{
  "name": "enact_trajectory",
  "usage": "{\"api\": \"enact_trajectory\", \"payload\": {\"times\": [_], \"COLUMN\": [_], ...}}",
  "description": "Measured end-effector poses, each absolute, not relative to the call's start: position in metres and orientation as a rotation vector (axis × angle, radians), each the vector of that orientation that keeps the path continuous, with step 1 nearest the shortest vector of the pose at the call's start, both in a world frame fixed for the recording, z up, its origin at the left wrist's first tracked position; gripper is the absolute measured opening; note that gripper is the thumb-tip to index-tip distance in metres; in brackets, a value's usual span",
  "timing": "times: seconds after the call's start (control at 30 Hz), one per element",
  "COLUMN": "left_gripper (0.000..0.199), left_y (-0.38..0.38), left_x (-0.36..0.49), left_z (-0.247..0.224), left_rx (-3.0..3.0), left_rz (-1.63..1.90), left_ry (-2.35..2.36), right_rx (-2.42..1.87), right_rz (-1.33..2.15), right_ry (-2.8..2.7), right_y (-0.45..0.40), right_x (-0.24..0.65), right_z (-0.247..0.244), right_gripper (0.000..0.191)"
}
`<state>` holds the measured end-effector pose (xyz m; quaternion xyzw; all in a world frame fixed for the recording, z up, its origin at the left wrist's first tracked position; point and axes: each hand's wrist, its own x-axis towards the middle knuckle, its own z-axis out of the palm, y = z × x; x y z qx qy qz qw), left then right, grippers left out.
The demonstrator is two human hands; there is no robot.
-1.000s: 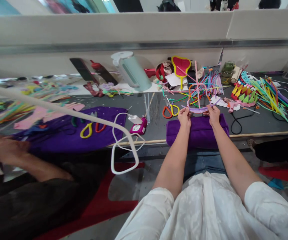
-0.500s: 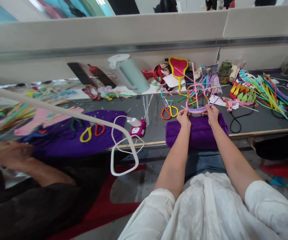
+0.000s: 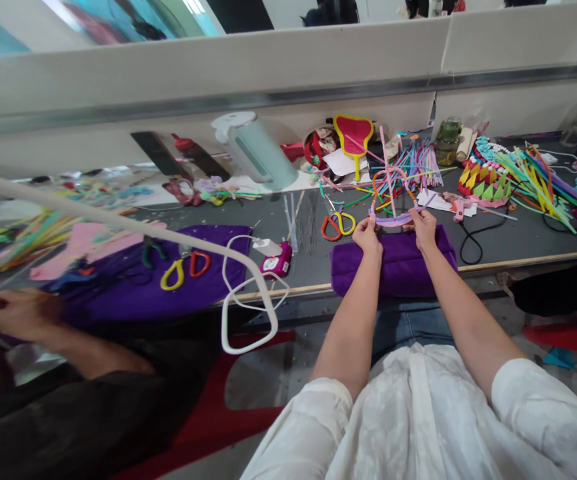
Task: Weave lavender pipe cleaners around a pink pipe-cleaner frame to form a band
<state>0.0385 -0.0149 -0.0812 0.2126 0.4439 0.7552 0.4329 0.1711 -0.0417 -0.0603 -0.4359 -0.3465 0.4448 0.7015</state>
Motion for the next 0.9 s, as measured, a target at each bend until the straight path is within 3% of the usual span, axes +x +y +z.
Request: {"api": "enact_trajectory", "payload": {"times": [0.9], "left_gripper": [0.023], "left_y": [-0.025], "left_x": [0.037], "left_z": [-0.073], "left_rx": [0.611], "left_rz": [1.883], "left_ry": [1.057], "right_rx": [-1.019], "right_rz": [0.943], "right_ry": [-0.724], "right_y": [-0.038], "right_x": [0.171], "right_z": [-0.064], "right_gripper": [0.03]}}
